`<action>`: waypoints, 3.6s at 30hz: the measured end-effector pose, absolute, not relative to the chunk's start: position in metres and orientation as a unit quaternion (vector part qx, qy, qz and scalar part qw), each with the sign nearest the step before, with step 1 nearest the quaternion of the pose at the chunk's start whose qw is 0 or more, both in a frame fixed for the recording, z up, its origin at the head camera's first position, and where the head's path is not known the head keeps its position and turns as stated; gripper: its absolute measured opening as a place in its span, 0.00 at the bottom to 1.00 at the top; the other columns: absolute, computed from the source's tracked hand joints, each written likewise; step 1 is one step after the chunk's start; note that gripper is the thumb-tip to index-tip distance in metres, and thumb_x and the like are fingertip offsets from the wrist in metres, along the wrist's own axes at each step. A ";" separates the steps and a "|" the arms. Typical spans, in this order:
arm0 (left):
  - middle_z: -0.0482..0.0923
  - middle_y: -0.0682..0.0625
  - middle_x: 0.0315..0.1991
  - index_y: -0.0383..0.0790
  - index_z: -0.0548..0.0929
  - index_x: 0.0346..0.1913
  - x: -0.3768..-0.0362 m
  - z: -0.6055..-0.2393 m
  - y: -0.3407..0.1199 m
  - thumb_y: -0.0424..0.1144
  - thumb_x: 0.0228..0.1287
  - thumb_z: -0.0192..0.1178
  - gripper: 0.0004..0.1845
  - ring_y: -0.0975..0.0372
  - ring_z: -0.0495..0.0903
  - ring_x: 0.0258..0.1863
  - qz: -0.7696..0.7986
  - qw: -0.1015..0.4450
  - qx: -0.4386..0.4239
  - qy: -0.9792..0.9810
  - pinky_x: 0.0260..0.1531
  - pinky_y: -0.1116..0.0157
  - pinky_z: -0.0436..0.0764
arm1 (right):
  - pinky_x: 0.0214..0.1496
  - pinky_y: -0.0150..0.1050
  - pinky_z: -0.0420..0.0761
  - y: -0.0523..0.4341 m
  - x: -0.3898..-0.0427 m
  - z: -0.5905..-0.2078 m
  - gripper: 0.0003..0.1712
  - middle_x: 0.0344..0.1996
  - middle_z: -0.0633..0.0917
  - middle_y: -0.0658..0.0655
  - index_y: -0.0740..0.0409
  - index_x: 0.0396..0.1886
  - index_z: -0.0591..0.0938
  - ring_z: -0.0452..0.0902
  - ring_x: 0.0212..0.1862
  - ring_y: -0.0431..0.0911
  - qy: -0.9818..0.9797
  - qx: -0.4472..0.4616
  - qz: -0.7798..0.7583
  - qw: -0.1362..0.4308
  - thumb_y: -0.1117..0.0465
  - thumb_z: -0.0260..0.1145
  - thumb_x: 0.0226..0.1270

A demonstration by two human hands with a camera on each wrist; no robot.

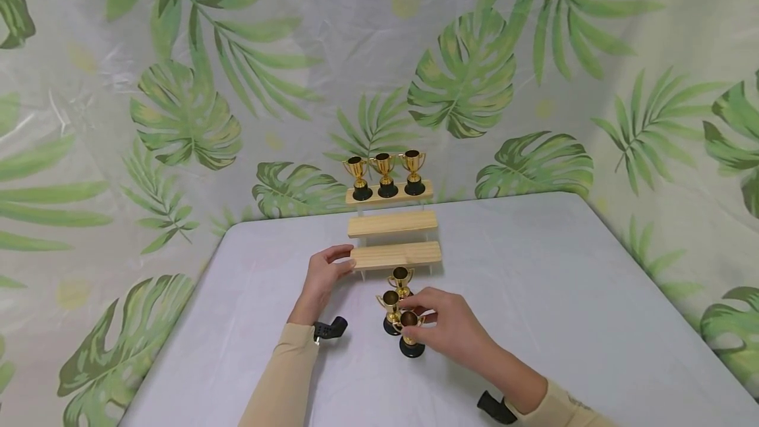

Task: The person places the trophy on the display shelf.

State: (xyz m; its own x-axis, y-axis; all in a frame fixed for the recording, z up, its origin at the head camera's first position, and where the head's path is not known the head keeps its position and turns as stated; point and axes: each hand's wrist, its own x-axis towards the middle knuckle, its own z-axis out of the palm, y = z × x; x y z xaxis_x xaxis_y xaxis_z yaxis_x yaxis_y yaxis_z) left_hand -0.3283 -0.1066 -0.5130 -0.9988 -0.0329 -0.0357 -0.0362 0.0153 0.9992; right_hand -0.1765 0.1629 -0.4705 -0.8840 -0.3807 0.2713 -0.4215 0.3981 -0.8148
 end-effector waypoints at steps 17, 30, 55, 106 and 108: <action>0.83 0.41 0.50 0.33 0.86 0.55 -0.329 -0.510 -0.107 0.24 0.57 0.71 0.20 0.56 0.83 0.44 0.694 0.004 -0.034 0.719 0.39 0.65 0.86 | 0.46 0.37 0.86 0.160 -0.177 -0.477 0.20 0.40 0.85 0.40 0.49 0.51 0.88 0.83 0.43 0.38 -0.850 0.210 0.483 0.021 0.59 0.79 0.57; 0.82 0.40 0.52 0.34 0.86 0.54 -0.326 -0.512 -0.108 0.26 0.59 0.70 0.19 0.57 0.84 0.43 0.695 0.001 -0.022 0.719 0.40 0.64 0.86 | 0.44 0.40 0.87 0.159 -0.177 -0.485 0.19 0.41 0.84 0.37 0.45 0.49 0.88 0.83 0.43 0.36 -0.863 0.234 0.443 0.062 0.59 0.80 0.56; 0.82 0.39 0.53 0.30 0.84 0.57 -0.326 -0.512 -0.108 0.25 0.58 0.70 0.21 0.57 0.83 0.43 0.701 0.003 -0.019 0.713 0.40 0.64 0.86 | 0.40 0.34 0.86 0.159 -0.180 -0.483 0.21 0.37 0.83 0.36 0.51 0.48 0.88 0.81 0.40 0.35 -0.866 0.278 0.406 0.089 0.63 0.82 0.51; 0.82 0.39 0.52 0.31 0.85 0.56 -0.327 -0.514 -0.109 0.26 0.59 0.70 0.20 0.58 0.83 0.41 0.706 0.002 -0.019 0.708 0.39 0.64 0.86 | 0.40 0.31 0.85 0.184 -0.184 -0.446 0.19 0.37 0.85 0.39 0.45 0.44 0.88 0.83 0.38 0.37 -0.873 0.233 0.417 0.097 0.65 0.81 0.53; 0.82 0.39 0.53 0.31 0.84 0.57 -0.327 -0.513 -0.109 0.26 0.59 0.70 0.21 0.57 0.83 0.42 0.707 0.004 -0.019 0.707 0.39 0.64 0.86 | 0.40 0.32 0.85 0.186 -0.185 -0.446 0.18 0.36 0.85 0.39 0.45 0.43 0.88 0.83 0.37 0.36 -0.874 0.230 0.416 0.099 0.65 0.81 0.53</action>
State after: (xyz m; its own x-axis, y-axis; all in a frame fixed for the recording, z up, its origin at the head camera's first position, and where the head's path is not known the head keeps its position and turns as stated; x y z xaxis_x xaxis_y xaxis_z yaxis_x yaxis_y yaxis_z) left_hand -0.3271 -0.1089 -0.5133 -0.9992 -0.0221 -0.0322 -0.0322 0.0001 0.9995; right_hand -0.1854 0.1855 -0.4456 -0.8743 -0.3196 0.3653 -0.4850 0.5474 -0.6820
